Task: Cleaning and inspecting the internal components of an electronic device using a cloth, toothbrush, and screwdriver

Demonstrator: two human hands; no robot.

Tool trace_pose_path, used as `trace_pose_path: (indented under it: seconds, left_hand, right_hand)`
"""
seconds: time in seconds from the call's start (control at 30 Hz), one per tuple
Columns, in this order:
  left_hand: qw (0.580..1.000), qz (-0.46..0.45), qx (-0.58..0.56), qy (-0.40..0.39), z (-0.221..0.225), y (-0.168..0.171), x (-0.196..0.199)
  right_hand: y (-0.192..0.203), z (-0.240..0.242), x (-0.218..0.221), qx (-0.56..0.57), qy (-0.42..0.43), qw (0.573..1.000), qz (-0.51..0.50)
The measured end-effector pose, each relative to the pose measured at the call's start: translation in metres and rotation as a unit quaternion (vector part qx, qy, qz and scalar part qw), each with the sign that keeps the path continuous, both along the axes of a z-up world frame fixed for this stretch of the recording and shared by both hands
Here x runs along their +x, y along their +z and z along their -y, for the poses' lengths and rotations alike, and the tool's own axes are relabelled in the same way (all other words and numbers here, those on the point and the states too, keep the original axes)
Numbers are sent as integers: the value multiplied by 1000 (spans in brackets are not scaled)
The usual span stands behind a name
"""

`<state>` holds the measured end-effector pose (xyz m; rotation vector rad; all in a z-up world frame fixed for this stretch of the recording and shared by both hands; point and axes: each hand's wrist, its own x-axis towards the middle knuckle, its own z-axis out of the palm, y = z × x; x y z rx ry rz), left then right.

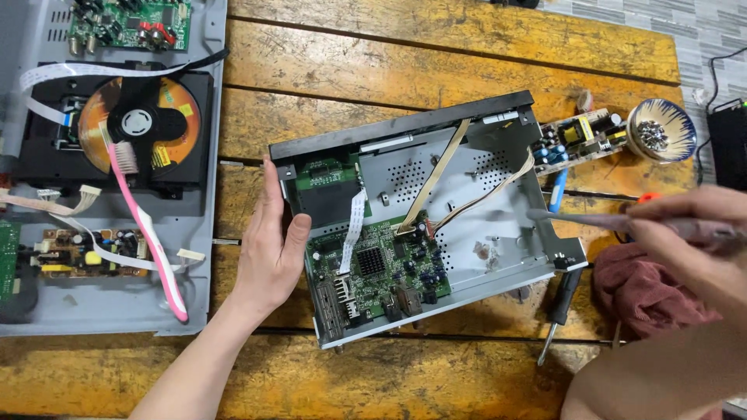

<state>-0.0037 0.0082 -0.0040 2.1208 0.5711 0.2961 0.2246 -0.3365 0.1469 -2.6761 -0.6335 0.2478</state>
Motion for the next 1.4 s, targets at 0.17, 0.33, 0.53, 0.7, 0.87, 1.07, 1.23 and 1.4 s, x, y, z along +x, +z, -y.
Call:
trace_pose_path:
  seconds: [0.17,0.33,0.53,0.7,0.87,1.07,1.23,1.4]
  left_hand:
    - [1000,1,8,-2,-1,-2,0]
    - [1000,18,22,-5,-1,-8,0]
    - [999,13,38,-5,-1,-8,1]
    - [999,30,37,-9,-2,-9,2]
    - [999,31,24,-13,-4,-6,3]
    - [999,32,23,-15,-5,-6,2]
    - [999,22,20,-17,-4,-6,4]
    - [1000,10,24,-15,-4,-8,4]
  right_hand:
    - [-5,-20,2,31,31,998,34]
    - [-8,3,13,-30,23,999,4]
    - [-51,90,115,3,93,995,-35]
    - [8,-24,90,19,154,977,-143]
    - [-7,-70,110,27,105,927,-360]
    - [-36,-97,112,-36,11,945,-325]
    - [-35,-118,111,-144,39,946,-287]
    - [-41,-134,115,-131,53,945,-293]
